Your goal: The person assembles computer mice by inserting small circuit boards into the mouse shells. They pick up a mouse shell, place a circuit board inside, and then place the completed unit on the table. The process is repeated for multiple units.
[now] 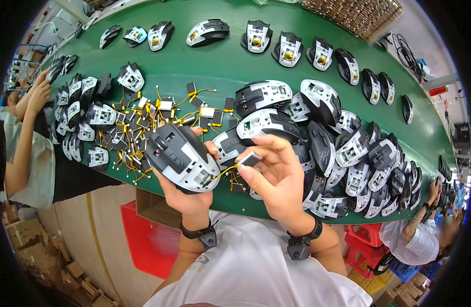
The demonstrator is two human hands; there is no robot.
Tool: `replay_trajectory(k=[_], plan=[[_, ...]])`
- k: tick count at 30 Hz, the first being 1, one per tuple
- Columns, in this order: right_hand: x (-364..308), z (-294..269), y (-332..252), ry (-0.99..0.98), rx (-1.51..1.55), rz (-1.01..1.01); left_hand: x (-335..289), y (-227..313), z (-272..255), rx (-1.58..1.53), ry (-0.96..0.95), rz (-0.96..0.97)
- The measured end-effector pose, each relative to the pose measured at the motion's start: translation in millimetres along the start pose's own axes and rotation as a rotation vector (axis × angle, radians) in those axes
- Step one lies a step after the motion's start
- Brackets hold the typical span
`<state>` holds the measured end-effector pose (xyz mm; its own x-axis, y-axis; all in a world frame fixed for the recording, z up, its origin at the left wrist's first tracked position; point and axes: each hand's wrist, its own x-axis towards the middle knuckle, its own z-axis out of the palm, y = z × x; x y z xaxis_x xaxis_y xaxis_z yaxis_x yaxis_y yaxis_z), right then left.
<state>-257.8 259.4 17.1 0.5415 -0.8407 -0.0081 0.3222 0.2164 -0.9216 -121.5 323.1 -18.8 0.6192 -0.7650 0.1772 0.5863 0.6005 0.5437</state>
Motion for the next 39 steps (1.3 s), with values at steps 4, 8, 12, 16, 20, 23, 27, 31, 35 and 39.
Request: replay_trajectory(k=[4,8,12,16,20,23,27,31,35,39], plan=[[-2,10,-3,-0.18,0.188,0.093,-3,-2,1,0.012,0.134,-0.094],[-1,12,-8,-0.289,-0.275,-0.073,2,2,12,-0.007,0.212,-0.092],[-9,20,6,-0.096,-0.344,-0.326,6,4,2,-0.043,0.177,-0.089],[5,14,-1,-0.258,-0.691,-0.587,3,3,5,-0.099,0.181,-0.116],[4,20,5,-0.183,-0.866,-0.666,2,3,9,-0.024,0.216,-0.138],[6,19,14,-0.143,-0.849,-0.789,4,3,10,-0.053,0.221,-0.152],[10,13,10,-0.208,-0.903,-0.933,2,1,9,-0.081,0.265,-0.185],[8,11,2,-0.301,-0.971,-0.797,5,5,6,-0.145,0.346,-0.219],[4,13,-3,-0.323,-1.003,-0.803,5,8,12,-0.151,0.306,-0.187],[-4,11,-6,-0.356,-1.015,-0.785,3,10,12,-0.098,0.251,-0.194]])
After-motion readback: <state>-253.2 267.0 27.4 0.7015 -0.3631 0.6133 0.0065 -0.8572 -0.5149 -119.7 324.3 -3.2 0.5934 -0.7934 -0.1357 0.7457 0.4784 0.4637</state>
